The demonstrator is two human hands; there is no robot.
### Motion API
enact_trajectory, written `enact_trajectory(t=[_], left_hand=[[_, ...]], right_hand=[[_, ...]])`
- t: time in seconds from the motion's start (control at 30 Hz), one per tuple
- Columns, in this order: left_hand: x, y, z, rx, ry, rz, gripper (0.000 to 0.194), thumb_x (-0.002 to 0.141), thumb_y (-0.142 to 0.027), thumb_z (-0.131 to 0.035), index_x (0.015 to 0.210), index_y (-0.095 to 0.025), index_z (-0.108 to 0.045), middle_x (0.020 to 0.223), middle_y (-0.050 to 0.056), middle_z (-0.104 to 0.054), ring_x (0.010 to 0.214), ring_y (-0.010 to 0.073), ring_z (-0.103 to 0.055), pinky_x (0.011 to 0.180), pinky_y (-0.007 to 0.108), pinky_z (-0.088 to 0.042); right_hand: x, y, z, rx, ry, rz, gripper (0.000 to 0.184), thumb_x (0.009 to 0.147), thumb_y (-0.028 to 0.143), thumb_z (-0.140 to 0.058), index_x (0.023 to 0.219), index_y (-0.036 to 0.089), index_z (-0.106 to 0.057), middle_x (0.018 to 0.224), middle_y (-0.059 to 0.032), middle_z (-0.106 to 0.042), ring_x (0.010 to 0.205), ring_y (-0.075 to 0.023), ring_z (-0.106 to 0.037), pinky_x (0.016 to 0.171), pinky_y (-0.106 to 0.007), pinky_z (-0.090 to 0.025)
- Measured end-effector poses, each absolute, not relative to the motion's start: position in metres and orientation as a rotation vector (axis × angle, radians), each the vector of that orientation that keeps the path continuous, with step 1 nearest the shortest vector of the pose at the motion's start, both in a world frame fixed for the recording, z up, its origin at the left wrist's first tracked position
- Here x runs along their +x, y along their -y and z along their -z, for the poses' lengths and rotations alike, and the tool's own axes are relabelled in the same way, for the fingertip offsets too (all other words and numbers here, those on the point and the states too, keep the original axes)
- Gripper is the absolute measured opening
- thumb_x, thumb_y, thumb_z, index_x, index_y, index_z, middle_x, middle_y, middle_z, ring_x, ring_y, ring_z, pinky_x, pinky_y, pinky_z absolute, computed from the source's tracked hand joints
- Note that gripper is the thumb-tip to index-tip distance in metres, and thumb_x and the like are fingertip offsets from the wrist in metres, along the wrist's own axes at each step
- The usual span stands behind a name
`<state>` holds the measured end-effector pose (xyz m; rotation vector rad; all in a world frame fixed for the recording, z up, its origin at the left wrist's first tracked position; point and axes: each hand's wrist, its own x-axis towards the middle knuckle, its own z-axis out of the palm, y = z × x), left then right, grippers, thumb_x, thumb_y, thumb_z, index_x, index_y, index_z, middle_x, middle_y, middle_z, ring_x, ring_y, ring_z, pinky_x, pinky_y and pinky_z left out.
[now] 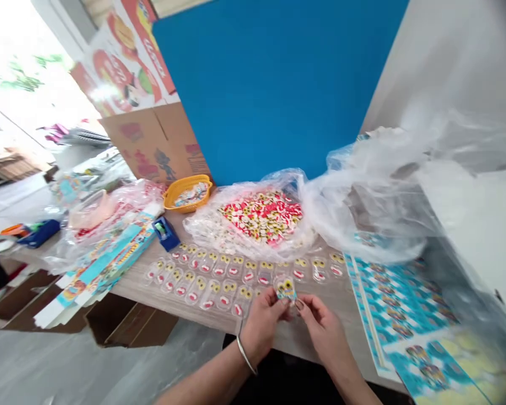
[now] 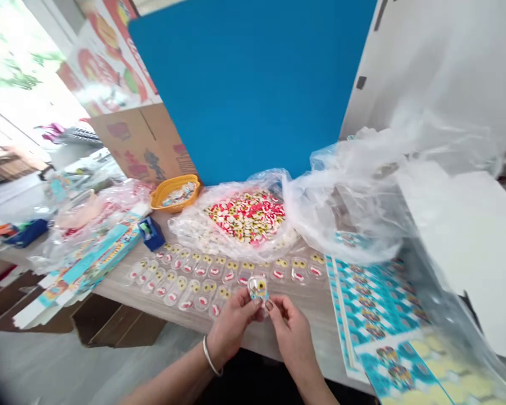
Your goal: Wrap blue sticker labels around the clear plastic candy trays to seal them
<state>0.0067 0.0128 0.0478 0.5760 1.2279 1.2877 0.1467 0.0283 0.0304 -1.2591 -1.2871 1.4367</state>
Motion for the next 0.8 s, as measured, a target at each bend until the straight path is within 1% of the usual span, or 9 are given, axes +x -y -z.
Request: enact_trajectory(t=[0.13,0.27,0.37,0.43,0.5,0.57,0.63,0.7,0.8], left_hand=[[-0.089,-0.086,-0.081,0.483,-1.507,-1.575,0.034,0.062,-0.032,-0.085,0.066,-0.014,-0.057,0.057,-0.002,-0.057,0.05,0.0079,-0.051,0.053,0.021,-0.042],[-0.196,-0.16,-0.147,0.482,-1.668,-1.741,0.026,0.077,-0.025,-0.075,0.074,-0.015,-0.052,0.062,-0.003,-0.057,0.053,0.0059,-0.053,0.058,0.02,-0.045],[-0.216,-0.181,-0.172,0.532,-1.737,-1.713,0.018,0.087,-0.024,-0.066,0.085,-0.012,-0.053,0.067,-0.005,-0.057,0.054,0.0042,-0.053,0.063,0.021,-0.047],[-0.189,-0.18,-0.164,0.618,-1.702,-1.642,0.014,0.091,-0.023,-0.06,0.092,-0.01,-0.055,0.069,-0.008,-0.055,0.056,0.0014,-0.053,0.068,0.018,-0.046],[-0.136,-0.165,-0.14,0.706,-1.592,-1.507,0.015,0.09,-0.024,-0.06,0.096,-0.009,-0.058,0.074,-0.006,-0.059,0.064,0.0023,-0.058,0.071,0.018,-0.047],[-0.067,-0.134,-0.109,0.77,-1.422,-1.256,0.024,0.079,-0.029,-0.073,0.093,-0.01,-0.065,0.082,0.002,-0.068,0.071,0.0108,-0.065,0.07,0.024,-0.051],[0.007,-0.092,-0.081,0.833,-1.166,-0.858,0.035,0.072,-0.033,-0.08,0.098,-0.013,-0.07,0.098,0.01,-0.071,0.084,0.0179,-0.068,0.074,0.028,-0.053],[0.072,-0.049,-0.057,0.756,-1.026,-0.621,0.034,0.07,-0.033,-0.081,0.098,-0.015,-0.072,0.102,0.012,-0.071,0.088,0.0192,-0.068,0.076,0.028,-0.052],[0.138,-0.007,-0.031,0.68,-0.997,-0.418,0.034,0.069,-0.036,-0.082,0.094,-0.016,-0.071,0.1,0.012,-0.07,0.082,0.0181,-0.067,0.074,0.029,-0.051]], right_hand=[[0.157,-0.032,-0.024,-1.334,1.35,-1.438,0.048,0.074,0.066,-0.064,0.092,0.023,-0.074,0.09,-0.0095,-0.075,0.081,-0.0283,-0.069,0.077,-0.04,-0.056],[0.189,-0.032,-0.021,-1.447,1.351,-1.463,0.052,0.065,0.073,-0.065,0.083,0.025,-0.077,0.085,-0.0098,-0.076,0.076,-0.0295,-0.071,0.071,-0.039,-0.059],[0.224,-0.023,-0.025,-1.541,1.338,-1.268,0.049,0.068,0.07,-0.064,0.084,0.026,-0.076,0.084,-0.0092,-0.075,0.076,-0.0293,-0.07,0.071,-0.038,-0.058],[0.252,-0.011,-0.03,-1.629,1.352,-1.045,0.043,0.076,0.064,-0.061,0.087,0.025,-0.074,0.085,-0.0087,-0.075,0.079,-0.0283,-0.07,0.073,-0.038,-0.057],[0.283,0.001,-0.031,-1.747,1.37,-0.79,0.037,0.085,0.055,-0.056,0.094,0.023,-0.072,0.093,-0.0085,-0.074,0.086,-0.0272,-0.069,0.08,-0.038,-0.055],[0.315,0.012,-0.024,-1.852,1.431,-0.51,0.033,0.089,0.047,-0.052,0.102,0.022,-0.07,0.103,-0.0098,-0.072,0.096,-0.0273,-0.066,0.088,-0.042,-0.052],[0.345,0.022,-0.01,-1.893,1.558,-0.302,0.032,0.09,0.04,-0.051,0.107,0.021,-0.07,0.112,-0.0119,-0.07,0.107,-0.0283,-0.062,0.098,-0.045,-0.048],[0.366,0.03,0.005,-1.915,1.678,-0.213,0.034,0.091,0.035,-0.05,0.113,0.019,-0.069,0.121,-0.0141,-0.067,0.114,-0.0283,-0.059,0.103,-0.046,-0.044],[0.376,0.039,0.02,-1.972,1.791,-0.179,0.037,0.092,0.035,-0.049,0.121,0.018,-0.066,0.132,-0.0146,-0.061,0.122,-0.0289,-0.053,0.104,-0.046,-0.042]])
